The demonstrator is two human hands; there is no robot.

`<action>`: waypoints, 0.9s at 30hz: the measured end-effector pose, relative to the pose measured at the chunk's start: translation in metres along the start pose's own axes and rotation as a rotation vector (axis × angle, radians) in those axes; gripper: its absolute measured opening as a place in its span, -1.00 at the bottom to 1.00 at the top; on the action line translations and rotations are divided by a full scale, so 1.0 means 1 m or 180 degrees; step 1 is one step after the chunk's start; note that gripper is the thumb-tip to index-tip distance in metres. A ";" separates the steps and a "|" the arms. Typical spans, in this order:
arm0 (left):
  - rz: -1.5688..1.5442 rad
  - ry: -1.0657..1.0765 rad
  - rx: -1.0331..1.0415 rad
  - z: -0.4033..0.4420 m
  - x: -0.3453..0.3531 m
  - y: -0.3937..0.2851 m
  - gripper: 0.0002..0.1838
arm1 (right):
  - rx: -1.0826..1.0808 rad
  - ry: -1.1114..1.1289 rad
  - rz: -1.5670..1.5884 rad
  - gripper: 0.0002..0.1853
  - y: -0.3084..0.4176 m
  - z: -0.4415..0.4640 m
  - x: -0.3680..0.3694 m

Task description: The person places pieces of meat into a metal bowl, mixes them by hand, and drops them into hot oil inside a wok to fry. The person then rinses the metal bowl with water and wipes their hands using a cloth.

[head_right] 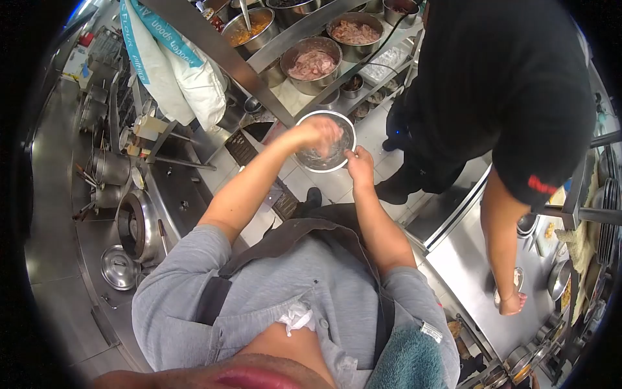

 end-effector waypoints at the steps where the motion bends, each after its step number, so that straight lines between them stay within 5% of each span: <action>1: 0.1318 -0.0176 -0.0444 -0.006 0.007 -0.002 -0.65 | -0.0013 0.0006 -0.0008 -0.83 -0.004 0.001 -0.003; 3: 0.2727 -0.0275 0.0303 -0.002 0.009 0.003 -0.66 | -0.0116 -0.0003 -0.0439 -0.84 -0.011 0.003 -0.014; 6: 0.2294 -0.0317 -0.0034 0.005 -0.004 -0.042 -0.67 | -0.0073 -0.0052 -0.0396 -0.85 -0.001 -0.007 -0.030; 7: 0.2079 -0.0618 0.0516 0.021 -0.019 -0.038 -0.70 | 0.0002 -0.0045 -0.0242 -0.85 0.000 -0.007 -0.035; 9: 0.1470 -0.1250 0.0329 0.048 -0.051 -0.055 -0.72 | -0.0067 -0.0084 -0.0345 -0.86 0.002 -0.006 -0.038; 12: 0.2408 -0.2514 -0.0240 0.077 -0.100 -0.103 -0.67 | 0.0022 -0.0017 -0.0340 -0.81 -0.002 -0.007 -0.037; 13: 0.2810 -0.2239 -0.0891 0.103 -0.132 -0.099 -0.57 | 0.0011 -0.0051 -0.0333 -0.81 0.003 -0.011 -0.036; 16: 0.1089 -0.2463 -0.1070 0.125 -0.161 -0.095 -0.46 | 0.0122 -0.0183 -0.0247 -0.79 0.031 -0.036 -0.028; 27: 0.1962 -0.2060 -0.1693 0.192 -0.216 -0.060 -0.45 | 0.0413 -0.0719 -0.0338 -0.81 0.035 -0.029 -0.063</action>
Point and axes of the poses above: each hand's wrist, its own z-axis towards the middle knuckle, its own x-axis out of the palm, y = z × x, the point moved 2 cm from there along z, towards the middle knuckle, and after that the axes turned 6 degrees about y, right-handed, at the moved point
